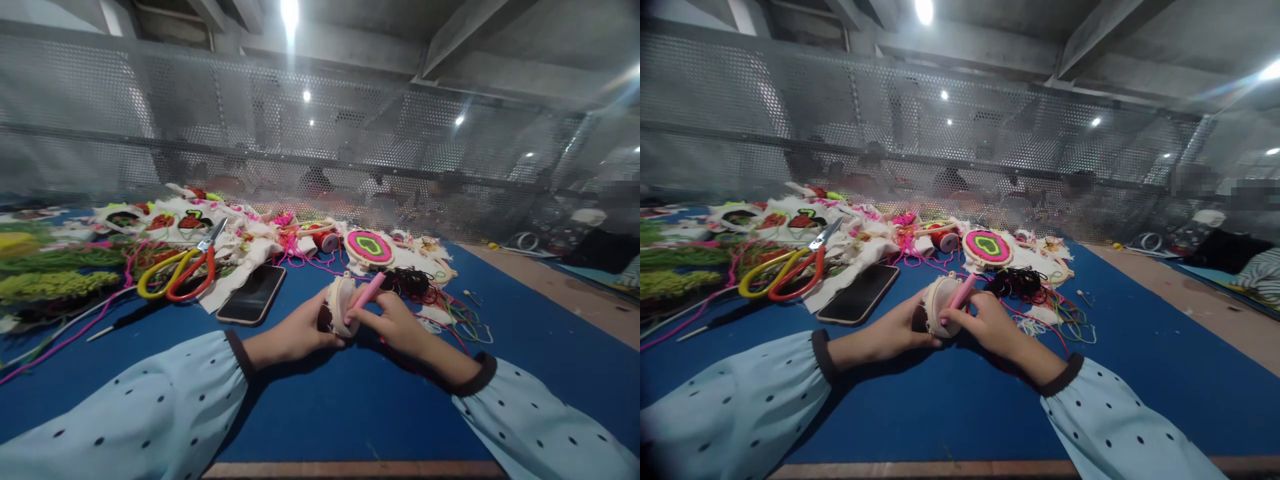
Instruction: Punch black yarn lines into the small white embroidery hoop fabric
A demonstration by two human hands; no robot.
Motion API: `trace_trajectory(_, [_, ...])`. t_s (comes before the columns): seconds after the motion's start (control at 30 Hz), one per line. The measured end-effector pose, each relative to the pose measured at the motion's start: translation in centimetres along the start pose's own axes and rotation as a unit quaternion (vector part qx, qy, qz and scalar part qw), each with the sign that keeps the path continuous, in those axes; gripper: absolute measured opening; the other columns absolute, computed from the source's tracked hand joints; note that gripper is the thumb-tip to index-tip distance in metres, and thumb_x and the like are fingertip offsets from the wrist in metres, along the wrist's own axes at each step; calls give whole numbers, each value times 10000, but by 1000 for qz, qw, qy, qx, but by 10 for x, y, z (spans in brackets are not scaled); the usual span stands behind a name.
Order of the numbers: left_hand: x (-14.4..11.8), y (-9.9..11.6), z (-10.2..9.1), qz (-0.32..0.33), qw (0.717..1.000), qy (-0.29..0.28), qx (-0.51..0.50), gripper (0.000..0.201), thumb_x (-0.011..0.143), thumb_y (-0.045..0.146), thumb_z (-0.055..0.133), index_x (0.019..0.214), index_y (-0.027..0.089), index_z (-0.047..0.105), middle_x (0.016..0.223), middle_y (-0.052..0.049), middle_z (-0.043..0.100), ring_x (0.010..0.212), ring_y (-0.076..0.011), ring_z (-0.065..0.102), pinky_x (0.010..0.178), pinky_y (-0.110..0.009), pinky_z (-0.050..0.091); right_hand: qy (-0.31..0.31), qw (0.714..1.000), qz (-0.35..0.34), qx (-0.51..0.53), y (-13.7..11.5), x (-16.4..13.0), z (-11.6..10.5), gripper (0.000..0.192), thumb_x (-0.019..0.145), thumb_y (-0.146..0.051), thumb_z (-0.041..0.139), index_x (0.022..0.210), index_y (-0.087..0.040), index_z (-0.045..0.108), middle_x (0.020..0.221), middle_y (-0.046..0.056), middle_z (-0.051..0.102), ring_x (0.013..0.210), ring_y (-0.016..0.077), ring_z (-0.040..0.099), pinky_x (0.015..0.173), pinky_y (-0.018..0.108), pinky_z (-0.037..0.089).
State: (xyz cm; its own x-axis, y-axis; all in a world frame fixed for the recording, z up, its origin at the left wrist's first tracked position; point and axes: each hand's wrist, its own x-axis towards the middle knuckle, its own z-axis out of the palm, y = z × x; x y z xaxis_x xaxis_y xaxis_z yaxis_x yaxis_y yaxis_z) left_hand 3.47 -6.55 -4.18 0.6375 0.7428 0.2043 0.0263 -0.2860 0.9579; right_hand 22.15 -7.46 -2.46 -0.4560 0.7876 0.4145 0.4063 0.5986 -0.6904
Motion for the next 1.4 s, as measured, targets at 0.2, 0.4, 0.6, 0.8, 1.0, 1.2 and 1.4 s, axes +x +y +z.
trace_trajectory(0.2, [3,2,-1,1,999,-6,-34,616,621,183,724,1176,124,463,1081,-100,596,962,-202,562,833,-333,452,15,1000,10,-21,0,0,0,223,795,-345,576,734,-135,621,731,37,637,687,148,564,674,272,421])
trace_trajectory(0.4, [5,2,-2,-12,999,9,-47,532,690,294,682,1151,121,483,1044,-107,612,914,-197,588,811,-333,450,27,999,18,-38,2,1,-1,260,797,-371,571,714,-135,639,730,42,638,693,152,562,684,278,422])
trace_trajectory(0.6, [5,-2,-2,-10,999,16,-45,488,712,329,661,1117,130,476,1057,-104,593,914,-187,573,779,-306,454,21,999,18,-35,1,0,-2,282,813,-373,549,713,-132,657,731,49,639,685,153,561,680,277,424])
trace_trajectory(0.8, [2,-1,-1,-8,999,9,-38,529,723,285,644,1181,145,418,1042,-90,584,900,-175,567,760,-294,456,16,999,16,-33,0,0,-2,263,811,-359,557,708,-134,647,737,46,641,697,153,565,690,274,420])
trace_trajectory(1.0, [1,3,-1,-2,999,26,34,529,744,298,609,1217,161,416,1066,-87,588,904,-186,567,754,-302,456,11,1000,-5,-8,-1,0,-1,229,830,-332,535,736,-137,611,771,44,640,733,155,571,712,277,423])
trace_trajectory(1.2, [1,3,-1,1,996,72,46,496,717,300,633,1169,167,481,1130,-82,574,989,-195,534,823,-295,421,7,1000,-14,-12,1,-1,-1,198,826,-308,537,737,-142,599,808,49,631,766,160,566,739,284,419])
trace_trajectory(1.4, [5,10,-7,-77,991,98,-39,265,788,330,460,934,133,562,829,-37,575,673,-124,517,569,-240,401,-21,999,0,31,-1,0,0,142,778,-296,600,804,-156,603,803,20,621,744,146,564,719,270,428])
